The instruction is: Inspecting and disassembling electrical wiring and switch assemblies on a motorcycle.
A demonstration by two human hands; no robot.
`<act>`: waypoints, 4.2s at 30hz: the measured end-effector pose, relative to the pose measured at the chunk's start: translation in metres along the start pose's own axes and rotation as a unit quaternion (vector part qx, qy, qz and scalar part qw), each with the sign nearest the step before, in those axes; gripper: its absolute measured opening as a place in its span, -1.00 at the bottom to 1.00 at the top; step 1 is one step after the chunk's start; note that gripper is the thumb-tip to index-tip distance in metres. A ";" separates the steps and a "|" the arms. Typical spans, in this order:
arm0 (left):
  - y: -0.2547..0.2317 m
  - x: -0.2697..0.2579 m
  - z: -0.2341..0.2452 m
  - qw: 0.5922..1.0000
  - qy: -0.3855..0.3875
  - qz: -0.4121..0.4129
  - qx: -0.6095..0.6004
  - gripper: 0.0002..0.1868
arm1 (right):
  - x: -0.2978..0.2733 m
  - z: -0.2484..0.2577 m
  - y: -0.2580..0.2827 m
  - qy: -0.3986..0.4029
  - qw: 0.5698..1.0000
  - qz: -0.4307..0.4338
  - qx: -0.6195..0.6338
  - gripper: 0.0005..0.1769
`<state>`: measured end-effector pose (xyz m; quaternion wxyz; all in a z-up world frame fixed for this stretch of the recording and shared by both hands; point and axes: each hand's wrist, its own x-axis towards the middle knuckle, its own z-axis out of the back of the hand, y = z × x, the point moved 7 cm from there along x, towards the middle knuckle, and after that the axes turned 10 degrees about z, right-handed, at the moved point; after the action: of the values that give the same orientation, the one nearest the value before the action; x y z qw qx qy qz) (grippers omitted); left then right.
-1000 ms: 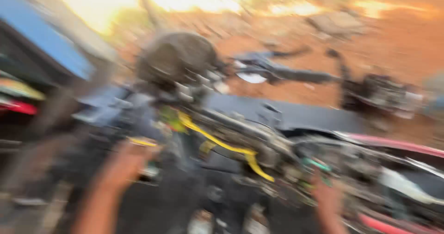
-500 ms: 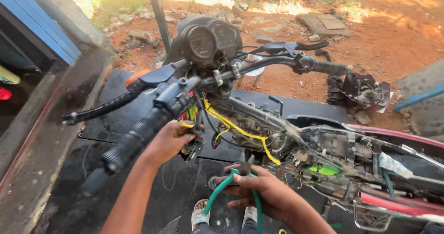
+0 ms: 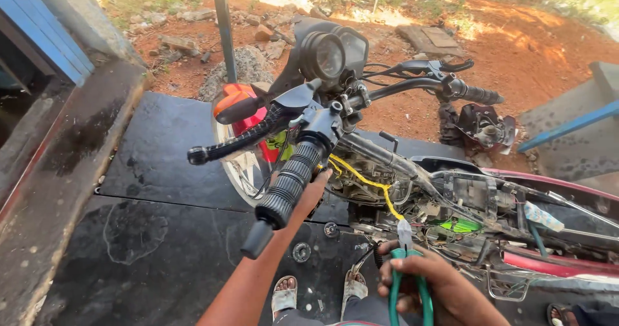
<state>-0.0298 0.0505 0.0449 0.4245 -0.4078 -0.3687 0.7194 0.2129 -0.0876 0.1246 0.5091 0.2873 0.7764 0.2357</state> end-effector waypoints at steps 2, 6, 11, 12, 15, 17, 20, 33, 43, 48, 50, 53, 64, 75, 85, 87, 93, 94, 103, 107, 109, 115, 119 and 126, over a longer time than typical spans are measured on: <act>0.011 0.005 0.001 0.999 -0.017 0.019 0.043 -0.51 | -0.008 -0.013 -0.005 -0.029 0.999 -0.003 -0.039 -0.48; 0.022 0.006 0.002 0.987 0.011 -0.022 0.158 -0.53 | -0.010 -0.058 -0.004 0.013 0.998 -0.047 -0.026 -0.45; 0.028 -0.002 0.018 0.988 0.003 -0.123 0.092 -0.68 | 0.018 -0.099 0.012 0.011 0.997 -0.071 -0.038 -0.47; 0.036 0.002 0.016 0.993 0.053 -0.104 -0.022 -0.76 | 0.027 -0.102 0.012 0.005 0.996 -0.080 -0.034 -0.53; 0.039 0.002 0.031 0.984 0.059 -0.126 -0.108 -0.90 | 0.053 -0.113 0.009 -0.005 0.995 -0.102 -0.011 -0.60; 0.022 -0.008 0.054 0.982 0.017 -0.169 -0.078 -0.90 | 0.065 -0.123 0.005 -0.010 0.993 -0.113 0.007 -0.60; -0.011 -0.032 0.082 0.961 -0.056 -0.258 0.081 -0.81 | 0.078 -0.135 -0.001 -0.001 0.993 -0.114 0.024 -0.57; -0.003 -0.026 0.082 0.941 -0.091 -0.315 0.080 -0.83 | 0.121 -0.121 -0.012 -0.012 0.997 -0.068 0.044 -0.60; -0.030 -0.037 0.094 0.927 -0.033 -0.350 0.131 -0.74 | 0.124 -0.115 -0.006 0.039 0.992 -0.081 0.088 -0.66; -0.001 -0.006 0.058 0.925 -0.020 -0.351 0.146 -0.78 | 0.110 -0.118 -0.006 -0.004 0.991 -0.077 0.111 -0.73; 0.008 0.002 0.054 0.928 -0.016 -0.345 0.141 -0.83 | 0.103 -0.115 -0.008 -0.005 0.989 -0.083 0.124 -0.75; 0.007 0.003 0.064 0.935 -0.037 -0.327 0.134 -0.79 | 0.084 -0.106 -0.001 0.033 0.987 -0.063 0.141 -0.77; 0.026 0.002 0.018 0.992 0.036 -0.119 0.036 -0.67 | 0.070 -0.008 0.017 -0.019 0.997 0.072 -0.038 -0.74; -0.044 -0.062 0.000 0.994 -0.087 -0.013 0.064 -0.61 | 0.111 0.024 0.050 -0.023 0.922 0.317 -0.221 -0.54; -0.074 -0.058 -0.034 0.993 -0.065 -0.085 0.050 -0.79 | 0.115 0.008 0.091 -0.068 0.744 0.584 -0.318 -0.54; -0.072 -0.049 -0.030 0.994 -0.042 -0.078 0.057 -0.78 | 0.121 0.006 0.098 -0.089 0.742 0.577 -0.328 -0.56; -0.038 -0.013 -0.044 0.997 0.029 -0.052 0.049 -0.74 | 0.148 0.026 0.087 -0.113 0.813 0.510 -0.258 -0.61; -0.041 -0.005 -0.042 0.996 0.025 -0.063 0.063 -0.72 | 0.163 0.027 0.077 -0.089 0.852 0.484 -0.180 -0.62; -0.026 0.019 -0.035 0.992 0.078 -0.021 0.099 -0.71 | 0.179 -0.008 0.041 -0.079 0.938 0.331 0.062 -0.67; -0.028 0.025 -0.038 0.992 0.091 -0.047 0.071 -0.73 | 0.196 0.006 0.034 -0.101 0.941 0.313 0.082 -0.66; -0.029 0.022 -0.037 0.990 0.097 0.038 0.092 -0.73 | 0.203 0.008 0.029 -0.088 0.943 0.311 0.077 -0.65; -0.033 0.023 -0.038 0.974 0.098 0.116 0.166 -0.65 | 0.180 0.014 0.071 -0.156 0.907 0.369 -0.128 -0.54; -0.059 0.008 -0.042 0.951 0.056 0.142 0.271 -0.61 | 0.159 0.021 0.084 -0.183 0.828 0.458 -0.267 -0.60; -0.049 0.006 -0.056 0.971 0.082 0.156 0.160 -0.66 | 0.191 0.050 0.047 -0.049 0.925 0.377 -0.006 -0.60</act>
<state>0.0336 0.0847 0.0642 0.3954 -0.4449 -0.1441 0.7905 0.2079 0.0815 0.0120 0.4217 0.5664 0.5838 0.4006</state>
